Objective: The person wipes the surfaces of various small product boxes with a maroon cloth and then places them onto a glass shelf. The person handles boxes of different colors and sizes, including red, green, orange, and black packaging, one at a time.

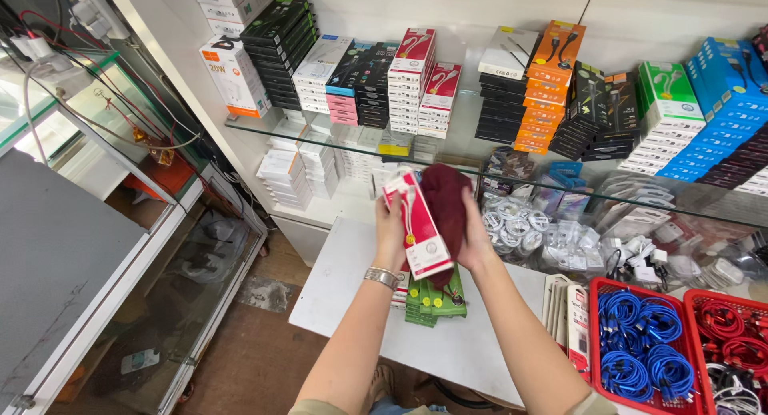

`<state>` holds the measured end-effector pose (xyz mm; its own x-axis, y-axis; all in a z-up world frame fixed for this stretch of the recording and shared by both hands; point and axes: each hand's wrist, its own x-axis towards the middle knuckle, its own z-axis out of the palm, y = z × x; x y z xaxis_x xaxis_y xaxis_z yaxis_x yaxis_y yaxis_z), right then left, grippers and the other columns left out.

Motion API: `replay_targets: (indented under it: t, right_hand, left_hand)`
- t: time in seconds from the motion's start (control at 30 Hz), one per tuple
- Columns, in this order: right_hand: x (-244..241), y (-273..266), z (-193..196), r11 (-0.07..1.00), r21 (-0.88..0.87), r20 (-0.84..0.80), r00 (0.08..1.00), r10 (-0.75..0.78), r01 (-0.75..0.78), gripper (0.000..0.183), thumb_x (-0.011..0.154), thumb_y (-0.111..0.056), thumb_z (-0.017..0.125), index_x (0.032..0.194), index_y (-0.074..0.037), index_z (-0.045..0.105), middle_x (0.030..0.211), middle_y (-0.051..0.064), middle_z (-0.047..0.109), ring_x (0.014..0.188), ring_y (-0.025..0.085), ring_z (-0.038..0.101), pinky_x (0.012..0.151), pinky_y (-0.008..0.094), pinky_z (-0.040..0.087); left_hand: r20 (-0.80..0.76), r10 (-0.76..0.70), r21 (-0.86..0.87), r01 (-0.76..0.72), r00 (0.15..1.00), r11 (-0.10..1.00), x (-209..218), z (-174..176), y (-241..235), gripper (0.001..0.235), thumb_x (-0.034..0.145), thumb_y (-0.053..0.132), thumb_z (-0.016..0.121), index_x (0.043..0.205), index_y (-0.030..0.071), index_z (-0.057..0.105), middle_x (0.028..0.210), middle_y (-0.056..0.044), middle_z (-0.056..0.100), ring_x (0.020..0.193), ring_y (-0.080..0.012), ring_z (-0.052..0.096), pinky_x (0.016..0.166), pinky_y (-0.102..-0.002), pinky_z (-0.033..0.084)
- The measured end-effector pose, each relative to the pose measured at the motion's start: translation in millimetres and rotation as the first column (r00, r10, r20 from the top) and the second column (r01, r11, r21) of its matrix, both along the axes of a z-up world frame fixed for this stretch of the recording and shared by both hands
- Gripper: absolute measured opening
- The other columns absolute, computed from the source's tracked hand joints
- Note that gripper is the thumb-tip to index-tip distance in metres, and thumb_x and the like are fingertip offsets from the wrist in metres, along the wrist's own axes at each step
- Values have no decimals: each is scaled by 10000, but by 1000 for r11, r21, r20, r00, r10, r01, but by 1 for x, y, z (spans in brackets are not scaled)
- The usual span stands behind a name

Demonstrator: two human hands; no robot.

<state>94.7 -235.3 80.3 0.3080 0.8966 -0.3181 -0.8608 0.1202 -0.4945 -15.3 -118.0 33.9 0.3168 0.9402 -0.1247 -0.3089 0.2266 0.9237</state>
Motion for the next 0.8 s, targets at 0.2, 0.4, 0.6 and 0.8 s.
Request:
replay_targets:
  t: [0.2,0.4,0.6,0.8]
  right_hand:
    - [-8,-15,8,981,-67,369,908,196,-185,613,897,-258,752,1434,-60,533,1353,95,646,1164,194,662,964,357,578]
    - [-6,-36,20,991,-121,600,799,29,56,669,818,-151,759,1425,-94,484,1293,84,655,1102,221,676,852,392,609]
    - [7,12,18,943,-26,728,653,-209,332,660,812,-33,791,1404,-76,501,1238,108,671,1010,212,688,793,362,592]
    - [53,80,46,901,62,598,707,-379,430,593,820,-49,779,1333,-115,488,1138,96,676,853,239,722,634,410,610]
  left_hand:
    - [-110,145,245,-114,983,963,11,17,20,420,1057,319,570,1265,-45,595,1216,-210,660,1081,-277,628,935,-385,512]
    - [-149,202,309,-148,968,939,27,56,59,456,1019,284,592,1324,-44,510,1160,-204,727,1006,-249,727,880,-385,561]
    - [-315,18,652,202,949,731,61,58,54,709,966,218,673,1518,-46,314,1184,-206,716,1040,-260,710,885,-386,556]
    - [-299,-151,454,279,942,846,53,58,78,558,963,183,662,1457,30,451,1027,-156,733,736,-171,722,624,-316,583]
